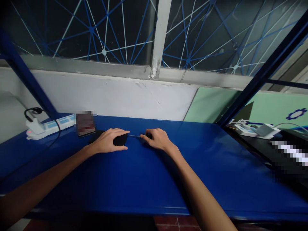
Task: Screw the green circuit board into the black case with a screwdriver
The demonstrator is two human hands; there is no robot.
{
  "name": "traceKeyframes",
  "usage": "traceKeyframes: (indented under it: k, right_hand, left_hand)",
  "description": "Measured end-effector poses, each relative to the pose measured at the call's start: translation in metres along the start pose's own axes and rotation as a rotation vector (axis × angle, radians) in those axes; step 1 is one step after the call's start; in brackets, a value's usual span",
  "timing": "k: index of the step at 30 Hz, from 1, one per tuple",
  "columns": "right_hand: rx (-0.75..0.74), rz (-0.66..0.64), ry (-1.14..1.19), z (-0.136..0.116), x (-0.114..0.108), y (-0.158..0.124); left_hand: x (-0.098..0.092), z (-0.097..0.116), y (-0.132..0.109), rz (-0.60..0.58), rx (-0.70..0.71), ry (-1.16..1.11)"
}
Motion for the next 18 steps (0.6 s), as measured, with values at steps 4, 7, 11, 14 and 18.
traceKeyframes:
  k: [4,7,11,14,18]
  right_hand:
    - [0.018,-0.032,-0.037,0.006,0.001,0.002]
    - [0.008,-0.019,-0.032,0.009,0.004,0.004]
    - [0.028,-0.018,-0.009,0.012,0.011,0.006]
    - [0.025,-0.001,0.01,0.01,0.011,0.005]
    - [-0.008,-0.012,0.016,0.007,0.009,0.004]
  left_hand:
    - [0.001,-0.002,0.0,-0.003,0.005,-0.007]
    - [0.002,-0.002,-0.001,-0.002,0.009,-0.012]
    - [0.002,-0.002,-0.001,0.007,0.022,-0.01]
    - [0.002,-0.002,-0.001,-0.005,0.009,-0.006]
    - [0.003,-0.001,0.0,-0.023,0.0,-0.008]
Point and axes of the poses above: each hand's wrist, its own y-axis towards the middle knuckle, its own x-axis out of the palm, z = x × y, the point moved 6 cm from there along y, towards the middle knuckle, and after that the axes turned 9 degrees about -z, right-handed, at the moved point
